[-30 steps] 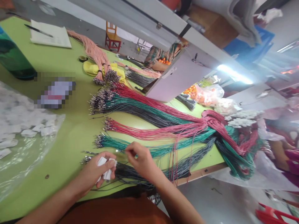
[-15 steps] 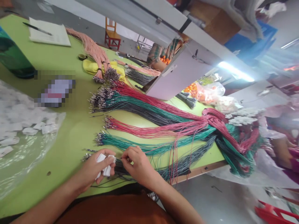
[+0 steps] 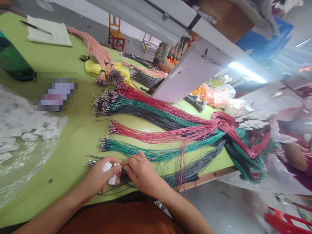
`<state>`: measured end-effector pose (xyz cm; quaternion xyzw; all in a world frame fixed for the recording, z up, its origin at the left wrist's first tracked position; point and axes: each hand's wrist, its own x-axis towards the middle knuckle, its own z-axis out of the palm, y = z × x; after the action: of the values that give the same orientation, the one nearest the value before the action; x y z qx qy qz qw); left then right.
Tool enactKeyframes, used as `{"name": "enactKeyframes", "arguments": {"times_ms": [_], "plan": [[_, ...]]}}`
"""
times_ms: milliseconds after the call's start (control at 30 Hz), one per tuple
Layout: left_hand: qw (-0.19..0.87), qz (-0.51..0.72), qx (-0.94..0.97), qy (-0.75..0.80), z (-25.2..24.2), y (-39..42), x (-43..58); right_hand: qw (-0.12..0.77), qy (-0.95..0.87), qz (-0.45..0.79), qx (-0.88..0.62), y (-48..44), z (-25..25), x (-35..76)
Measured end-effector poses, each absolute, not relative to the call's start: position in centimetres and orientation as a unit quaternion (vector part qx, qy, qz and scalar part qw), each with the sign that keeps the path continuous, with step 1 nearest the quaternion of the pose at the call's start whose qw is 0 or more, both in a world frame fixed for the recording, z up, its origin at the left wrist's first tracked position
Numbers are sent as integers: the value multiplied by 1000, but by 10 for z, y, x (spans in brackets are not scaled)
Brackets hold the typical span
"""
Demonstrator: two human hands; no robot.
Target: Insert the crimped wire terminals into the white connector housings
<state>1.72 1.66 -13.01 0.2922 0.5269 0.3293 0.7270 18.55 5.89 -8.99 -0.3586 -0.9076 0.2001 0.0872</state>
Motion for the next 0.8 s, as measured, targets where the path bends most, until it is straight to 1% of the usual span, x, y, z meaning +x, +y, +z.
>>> {"name": "enactKeyframes", "arguments": {"times_ms": [167,333,600,667,700,767,800], "plan": [[723,322,310,527,-131,17,18,110,-898,226,-360,56,-93,184],[732,327,296,519,-130,17,17,164,-879,235,-381,55,-93,188],[714,312,326,535,-130,18,23,140,-876,236,-395,51,-99,181],[720,318,312,532,-129,18,23,162,-852,285,-408,54,-94,189],[726,326,297,528,-128,18,21,170,-830,334,-412,57,-89,199],[747,353,245,506,-123,21,17,153,-765,483,-396,63,-76,227],[762,373,205,488,-120,23,13,108,-723,576,-366,65,-68,244]]}}
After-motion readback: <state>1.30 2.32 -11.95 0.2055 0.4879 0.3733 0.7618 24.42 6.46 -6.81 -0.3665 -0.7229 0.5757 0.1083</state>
